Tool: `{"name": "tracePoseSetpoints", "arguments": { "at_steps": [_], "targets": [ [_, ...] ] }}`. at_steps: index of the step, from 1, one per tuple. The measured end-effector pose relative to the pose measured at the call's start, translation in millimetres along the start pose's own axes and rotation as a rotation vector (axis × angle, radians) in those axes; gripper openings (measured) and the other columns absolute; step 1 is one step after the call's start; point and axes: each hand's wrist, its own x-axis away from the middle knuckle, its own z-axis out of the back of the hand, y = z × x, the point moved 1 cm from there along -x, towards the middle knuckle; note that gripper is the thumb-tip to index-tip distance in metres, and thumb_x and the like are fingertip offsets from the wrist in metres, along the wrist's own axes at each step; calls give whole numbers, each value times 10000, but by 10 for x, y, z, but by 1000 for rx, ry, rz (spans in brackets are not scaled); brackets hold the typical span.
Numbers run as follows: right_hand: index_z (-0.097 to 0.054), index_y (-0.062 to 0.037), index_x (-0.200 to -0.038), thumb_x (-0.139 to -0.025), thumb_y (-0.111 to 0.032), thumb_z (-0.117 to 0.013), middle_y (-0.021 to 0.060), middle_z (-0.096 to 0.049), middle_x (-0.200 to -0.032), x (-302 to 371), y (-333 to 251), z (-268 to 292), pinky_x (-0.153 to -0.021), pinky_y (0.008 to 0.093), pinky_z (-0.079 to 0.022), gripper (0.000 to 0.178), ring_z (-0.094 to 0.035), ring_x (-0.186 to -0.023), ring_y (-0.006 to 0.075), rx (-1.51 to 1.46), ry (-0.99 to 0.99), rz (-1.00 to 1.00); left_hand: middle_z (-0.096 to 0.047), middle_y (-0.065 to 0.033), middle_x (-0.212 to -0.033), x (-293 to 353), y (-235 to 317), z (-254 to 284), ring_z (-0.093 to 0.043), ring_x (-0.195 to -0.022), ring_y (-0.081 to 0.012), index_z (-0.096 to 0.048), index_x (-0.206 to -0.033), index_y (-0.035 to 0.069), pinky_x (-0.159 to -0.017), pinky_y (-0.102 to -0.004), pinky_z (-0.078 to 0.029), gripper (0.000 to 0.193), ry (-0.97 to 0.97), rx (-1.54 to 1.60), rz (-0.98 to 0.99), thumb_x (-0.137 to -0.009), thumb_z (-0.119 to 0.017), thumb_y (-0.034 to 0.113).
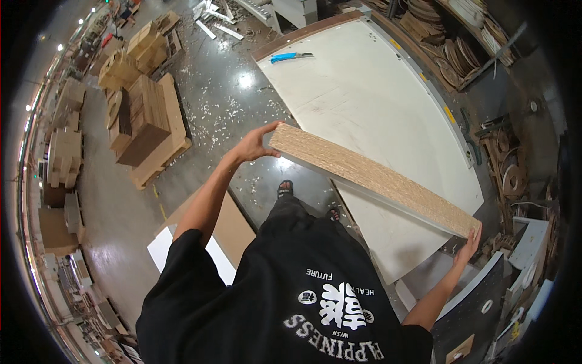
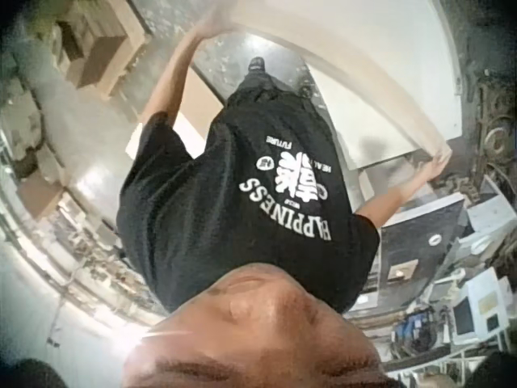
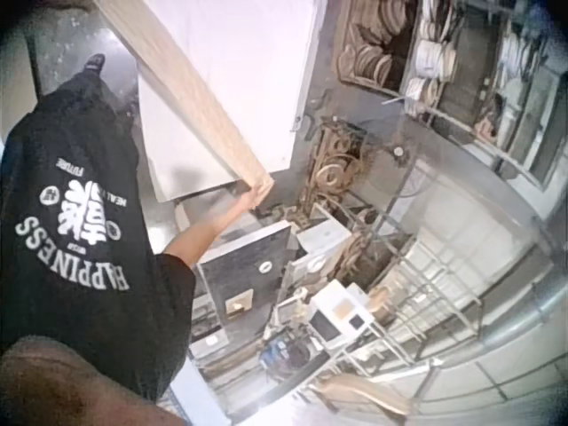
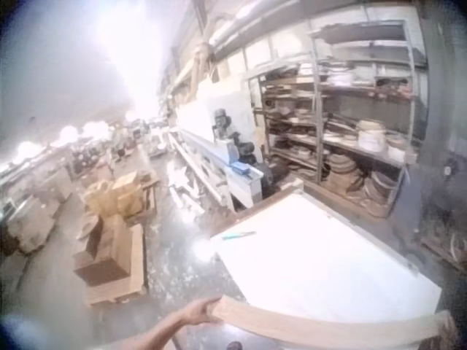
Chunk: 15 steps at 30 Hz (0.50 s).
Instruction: The recorder is inspecting, stacking, and trimming edge material from white laminated particle board panels in a furniture manufacturing facility.
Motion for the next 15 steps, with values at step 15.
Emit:
{"name": "tracePoseSetpoints", "arguments": {
  "at_steps": [15],
  "targets": [
    [-313,11,-1633,-652,-504,-955,227,-442,-1618,2333,-2006,-5032,-1295,579,-219,1280,-395,-1522,414,989,-749,831,-356,-161,-1707,-78,-269,-189,-339,-1578,-340,-367,-1636,85,-1290,-468,-295,1009,-111,360,-150,-795,-912,192]
  ]
}}
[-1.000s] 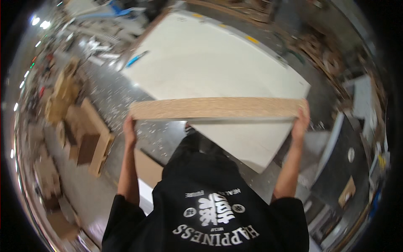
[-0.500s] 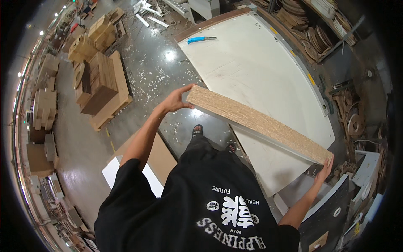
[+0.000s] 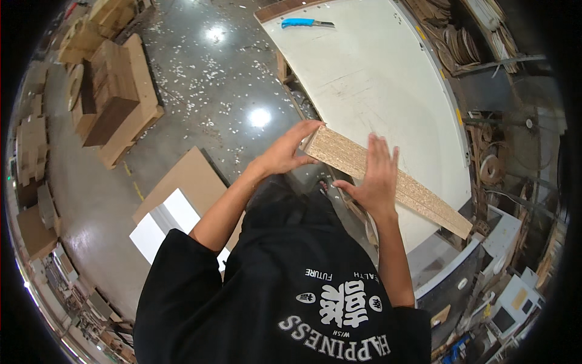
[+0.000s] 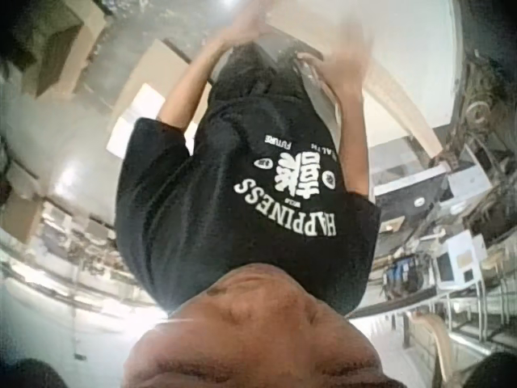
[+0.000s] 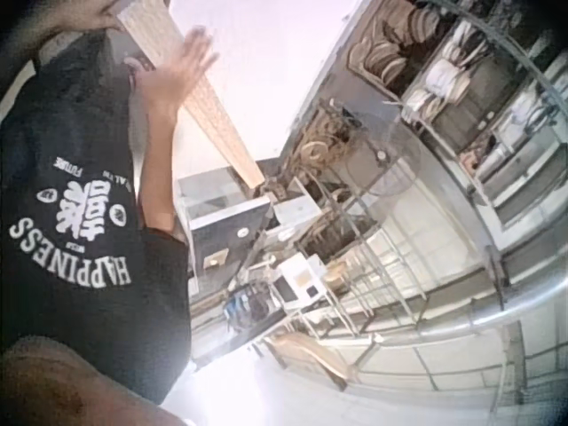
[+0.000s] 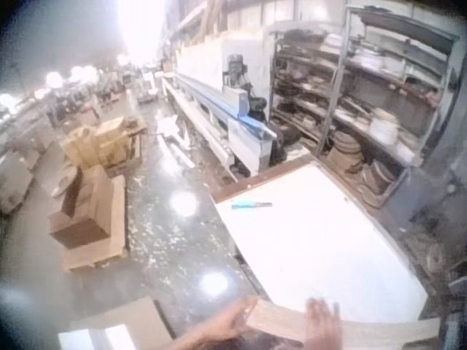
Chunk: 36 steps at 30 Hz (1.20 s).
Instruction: The recorder is inspecting, stacking, and trimming edge material from white laminated particle board panels in a furniture manufacturing facility.
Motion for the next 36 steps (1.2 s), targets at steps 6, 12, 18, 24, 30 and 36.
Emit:
{"name": "tracePoseSetpoints", "arguments": {
  "at_steps": [6,12,18,24,30,36],
  "targets": [
    [-510,-24,-1414,-669,-389,-951,148,-644,-1254,-79,-96,-364,-1026,503,-428,940,-613,-1167,348,100,-39,-4,-83,-228,-1782,89,8,-309,-86,-1649,-400,-57,-1713,41,-1332,-472,-139,1288,157,228,-108,-834,-868,517],
    [-511,-39,-1386,-608,-277,-979,161,-625,-1259,-108,-105,-326,-1036,490,-420,938,-592,-1188,354,114,-131,-70,-48,-242,-1782,31,-205,-352,-80,-1652,-390,-11,-1700,-13,-1325,-491,-118,1273,178,287,-243,-903,-721,681],
    [-532,-49,-1368,-584,-221,-993,180,-624,-1259,-67,-75,-348,-1042,499,-414,925,-580,-1182,392,89,-168,-142,-601,-223,-1464,-810,-838,463,-553,-1388,-396,-556,-1462,26,-1166,-485,-424,517,475,-50,-28,-1037,-657,302],
    [-524,-70,-1376,-517,-224,-1011,161,-631,-1256,-115,-91,-391,-1049,495,-410,999,-580,-1189,356,108,-138,-158,-633,-216,-1372,-2518,-1482,1809,-587,-1280,-424,-565,-1450,36,-1097,-495,-466,562,811,-1049,-325,-966,-732,267],
    [-521,-79,-1401,-493,-212,-1008,150,-613,-1265,-61,-44,-401,-1045,492,-409,1039,-565,-1174,362,140,-161,-168,-608,-262,-1271,-2724,-1869,2005,-550,-1251,-412,-590,-1298,-55,-1136,-557,-387,388,314,-1133,-55,-968,-562,147],
    [-539,-54,-1390,-533,-219,-972,151,-589,-1279,-67,-44,-368,-1044,507,-393,975,-544,-1186,365,111,-216,-202,-613,-250,-1168,-2409,-1860,1794,-587,-1141,-414,-629,-1168,-44,-1041,-517,-435,292,448,-974,22,-925,-570,106]
  ]
}}
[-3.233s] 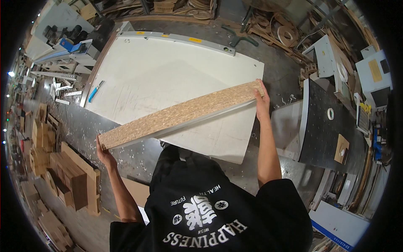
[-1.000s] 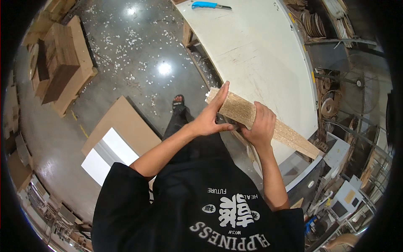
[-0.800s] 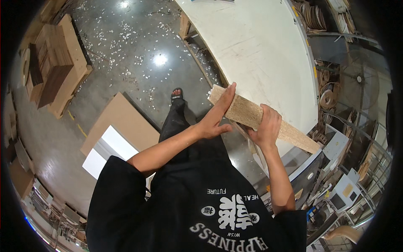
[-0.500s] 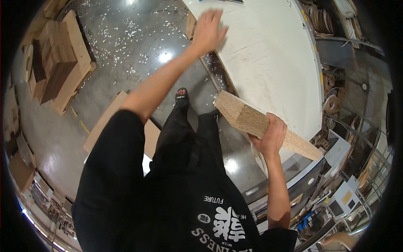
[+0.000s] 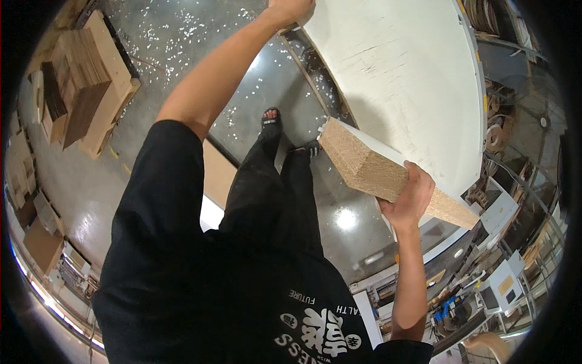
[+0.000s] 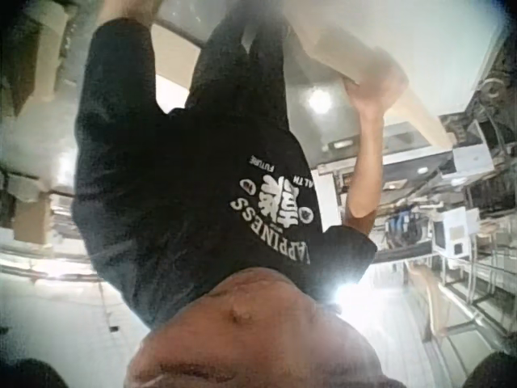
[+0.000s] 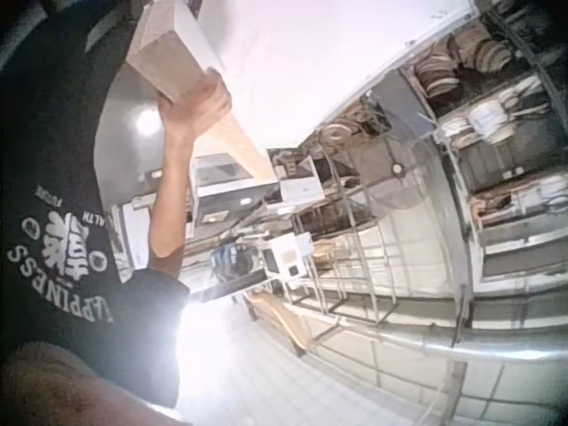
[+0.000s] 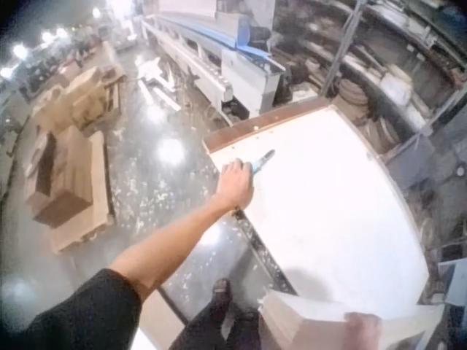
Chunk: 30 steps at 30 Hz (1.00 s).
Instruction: The recorder is inspecting, stacking, and trimming edge material from white laminated particle board panels in a furniture manufacturing facility.
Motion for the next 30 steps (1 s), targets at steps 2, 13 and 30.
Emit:
{"name": "tracePoseSetpoints", "arguments": {
  "at_steps": [2,13,30],
  "targets": [
    [-543,-45,-1391,-567,-254,-946,153,-588,-1281,-4,35,-40,-1049,508,-389,941,-542,-1187,369,-15,16,27,-620,-264,-1213,135,38,62,-588,-1190,-417,-637,-1177,-22,-1069,-504,-431,346,-136,56,227,-887,-652,165],
    [-534,-1,-1409,-746,-487,-793,202,-585,-1278,24,93,-99,-1059,533,-371,861,-531,-1178,408,87,44,110,-659,-83,-1163,3195,620,205,-650,-862,-160,-432,-1372,81,-754,-325,-550,434,-281,1525,869,-1010,-652,-13],
    [-504,44,-1397,-852,-576,-791,217,-556,-1275,21,127,-105,-1023,523,-384,873,-519,-1168,402,80,66,175,-591,-104,-972,4206,1691,-188,-594,-849,-211,-518,-1424,7,-825,-350,-492,542,-203,1380,589,-1151,-420,465]
  ]
}}
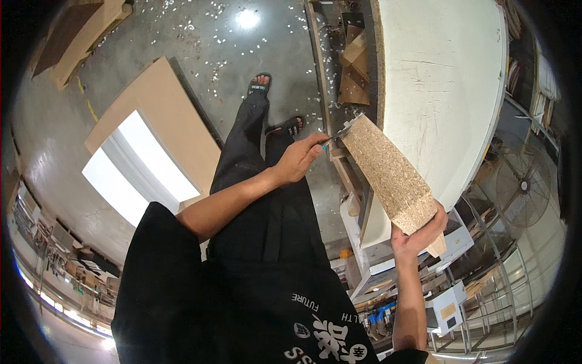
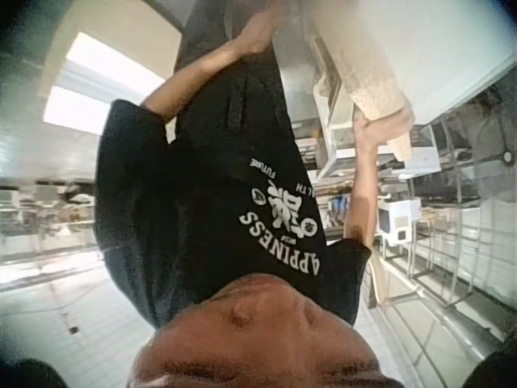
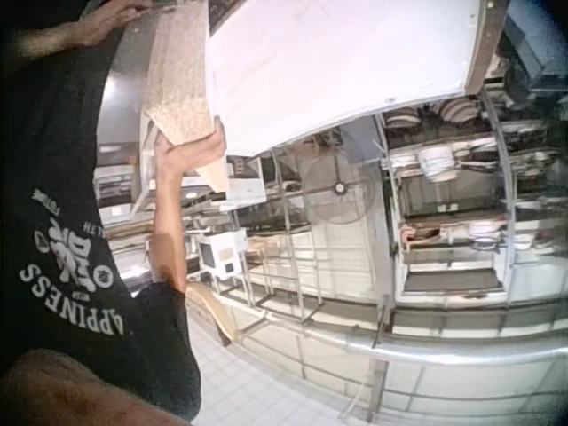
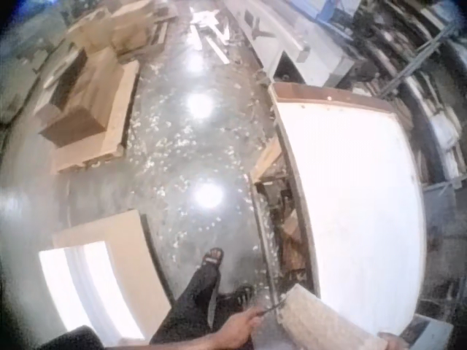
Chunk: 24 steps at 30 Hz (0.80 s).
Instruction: The recorder is inspecting, stacking, and trimming edge material from white laminated particle board panels in a furniture manufacturing facility.
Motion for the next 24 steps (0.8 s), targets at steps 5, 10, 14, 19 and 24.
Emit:
{"name": "tracePoseSetpoints", "arguments": {
  "at_steps": [5,10,14,19,24],
  "targets": [
    [-474,50,-1426,-867,-595,-773,207,-552,-1281,-15,-16,1,-1026,524,-389,905,-516,-1177,398,-28,8,10,-659,-160,-1097,46,-80,-53,-644,-926,-271,-581,-1402,-10,-883,-372,-506,562,61,-66,53,-1155,-407,463],
    [-454,57,-1439,-904,-705,-672,210,-538,-1296,51,59,-21,-1043,531,-389,955,-501,-1215,395,-75,4,-11,-682,-182,-1187,104,-253,-55,-673,-1008,-318,-612,-1365,-30,-930,-392,-514,534,43,-59,65,-1155,-419,422],
    [-438,67,-1445,-925,-788,-580,220,-515,-1319,49,58,-29,-1062,532,-383,1011,-489,-1244,387,-89,-12,-27,-686,-206,-1242,131,-332,-74,-679,-1092,-387,-614,-1367,-24,-967,-412,-519,539,65,-101,3,-1150,-426,433],
    [-420,64,-1460,-910,-873,-492,221,-500,-1343,103,121,-40,-1074,546,-373,1089,-476,-1262,390,-131,0,-65,-688,-216,-1240,60,-321,-70,-674,-1107,-416,-623,-1352,-21,-980,-422,-521,549,64,-96,-2,-1147,-425,449],
    [-407,45,-1489,-895,-903,-471,207,-493,-1369,120,147,-8,-1081,557,-366,1121,-458,-1288,380,-122,-29,-52,-695,-215,-1190,128,-277,-76,-677,-1091,-423,-633,-1335,-22,-962,-428,-522,566,35,-155,-31,-1146,-417,465]
  ]
}}
